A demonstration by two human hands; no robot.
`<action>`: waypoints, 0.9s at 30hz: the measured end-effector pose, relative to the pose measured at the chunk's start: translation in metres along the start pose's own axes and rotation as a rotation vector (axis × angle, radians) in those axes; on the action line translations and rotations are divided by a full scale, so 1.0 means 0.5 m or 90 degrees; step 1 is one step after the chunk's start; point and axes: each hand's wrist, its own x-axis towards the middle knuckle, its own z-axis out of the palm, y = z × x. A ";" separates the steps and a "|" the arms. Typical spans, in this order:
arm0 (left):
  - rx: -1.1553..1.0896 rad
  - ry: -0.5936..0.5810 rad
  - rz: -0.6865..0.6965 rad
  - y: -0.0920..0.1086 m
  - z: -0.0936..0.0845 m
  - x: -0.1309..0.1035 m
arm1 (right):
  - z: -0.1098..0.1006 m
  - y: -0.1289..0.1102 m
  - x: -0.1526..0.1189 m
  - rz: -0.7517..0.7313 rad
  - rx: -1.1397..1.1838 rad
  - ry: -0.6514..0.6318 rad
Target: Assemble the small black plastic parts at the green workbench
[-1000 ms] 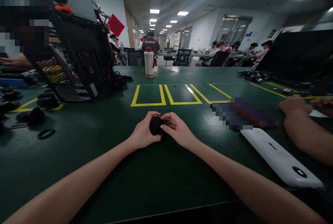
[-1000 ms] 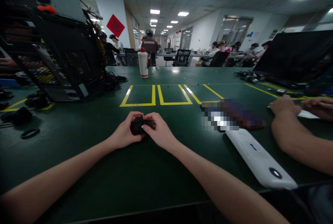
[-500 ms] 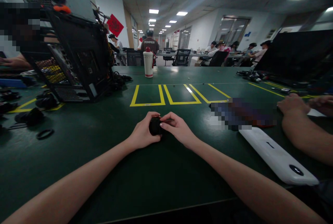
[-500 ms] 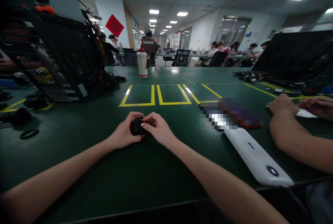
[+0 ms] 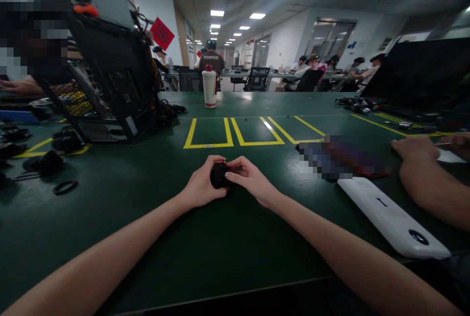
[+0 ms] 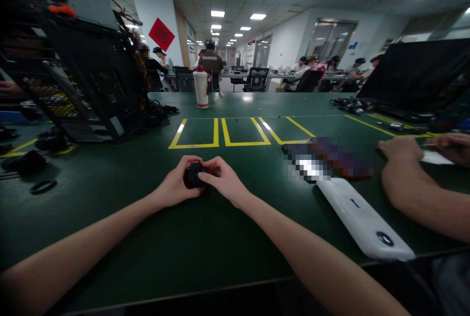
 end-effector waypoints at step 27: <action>0.002 0.007 0.000 -0.005 -0.001 0.001 | 0.002 0.007 0.009 -0.007 0.027 -0.002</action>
